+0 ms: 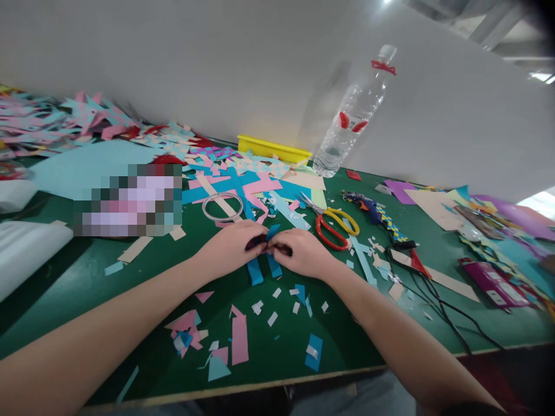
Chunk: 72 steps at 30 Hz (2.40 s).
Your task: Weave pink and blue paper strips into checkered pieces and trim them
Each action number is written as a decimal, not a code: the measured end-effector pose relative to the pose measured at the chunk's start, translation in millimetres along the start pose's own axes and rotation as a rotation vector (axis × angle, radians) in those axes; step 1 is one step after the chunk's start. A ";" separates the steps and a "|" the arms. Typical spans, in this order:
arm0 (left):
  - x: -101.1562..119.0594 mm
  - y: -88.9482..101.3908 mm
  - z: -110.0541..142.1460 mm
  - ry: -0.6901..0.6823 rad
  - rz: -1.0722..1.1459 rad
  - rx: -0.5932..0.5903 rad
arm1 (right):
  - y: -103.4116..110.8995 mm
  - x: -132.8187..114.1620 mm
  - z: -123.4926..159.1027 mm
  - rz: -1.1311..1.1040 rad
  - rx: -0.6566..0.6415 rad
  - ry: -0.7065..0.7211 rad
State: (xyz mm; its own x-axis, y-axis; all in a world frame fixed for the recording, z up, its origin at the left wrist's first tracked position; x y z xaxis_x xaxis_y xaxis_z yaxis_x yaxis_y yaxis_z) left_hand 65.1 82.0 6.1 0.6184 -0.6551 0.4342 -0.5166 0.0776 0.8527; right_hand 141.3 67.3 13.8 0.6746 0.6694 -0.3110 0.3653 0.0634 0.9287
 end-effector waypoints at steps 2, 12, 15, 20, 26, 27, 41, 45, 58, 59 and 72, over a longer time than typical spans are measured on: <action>0.6 -1.4 0.6 -0.015 -0.001 -0.003 | -0.3 0.5 -0.6 -0.013 -0.008 0.011; 9.6 -5.7 2.2 0.013 0.031 -0.078 | -4.6 -2.1 -2.6 -0.021 -0.072 0.051; 12.8 -7.6 2.9 0.002 0.030 -0.078 | -3.4 -4.4 -2.5 -0.045 -0.093 0.076; 12.1 -12.0 3.5 0.005 0.012 -0.087 | 2.8 -3.7 -2.1 -0.083 -0.059 0.078; 12.2 -11.0 2.7 0.015 0.022 -0.093 | 1.0 -5.1 -0.4 0.007 -0.072 0.117; 13.1 -10.4 2.5 0.012 0.024 -0.094 | 1.4 -5.3 -0.2 0.019 -0.062 0.118; 14.9 -10.3 0.8 -0.034 0.074 -0.049 | 2.2 -11.9 -5.8 0.161 -0.121 0.037; 13.3 -11.9 0.4 -0.038 0.066 -0.052 | 2.6 -13.4 -4.9 0.153 -0.122 0.043; 12.2 -11.4 0.5 -0.021 0.059 -0.054 | 2.4 -9.4 -4.4 0.063 -0.131 0.039; 12.2 -11.3 0.6 -0.022 0.059 -0.054 | 2.5 -8.6 -4.1 0.053 -0.129 0.040; 14.2 -11.9 0.3 -0.022 0.034 -0.078 | -1.6 -10.0 -5.0 0.113 -0.133 0.021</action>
State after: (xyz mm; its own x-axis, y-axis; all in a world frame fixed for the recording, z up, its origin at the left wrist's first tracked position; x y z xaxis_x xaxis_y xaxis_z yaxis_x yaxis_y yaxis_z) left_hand 79.8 71.6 2.1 0.5876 -0.6676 0.4571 -0.4884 0.1578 0.8583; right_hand 130.8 64.2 16.4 0.6926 0.6931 -0.1998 0.1985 0.0832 0.9766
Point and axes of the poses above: each hand's wrist, its own z-axis away from the middle knuckle, its own y-axis out of the back of the hand, x = y × z, the point moved 10 cm from there along -z, towards the middle knuckle, and after that the axes turned 2 degrees about x, right-handed, at the moved point
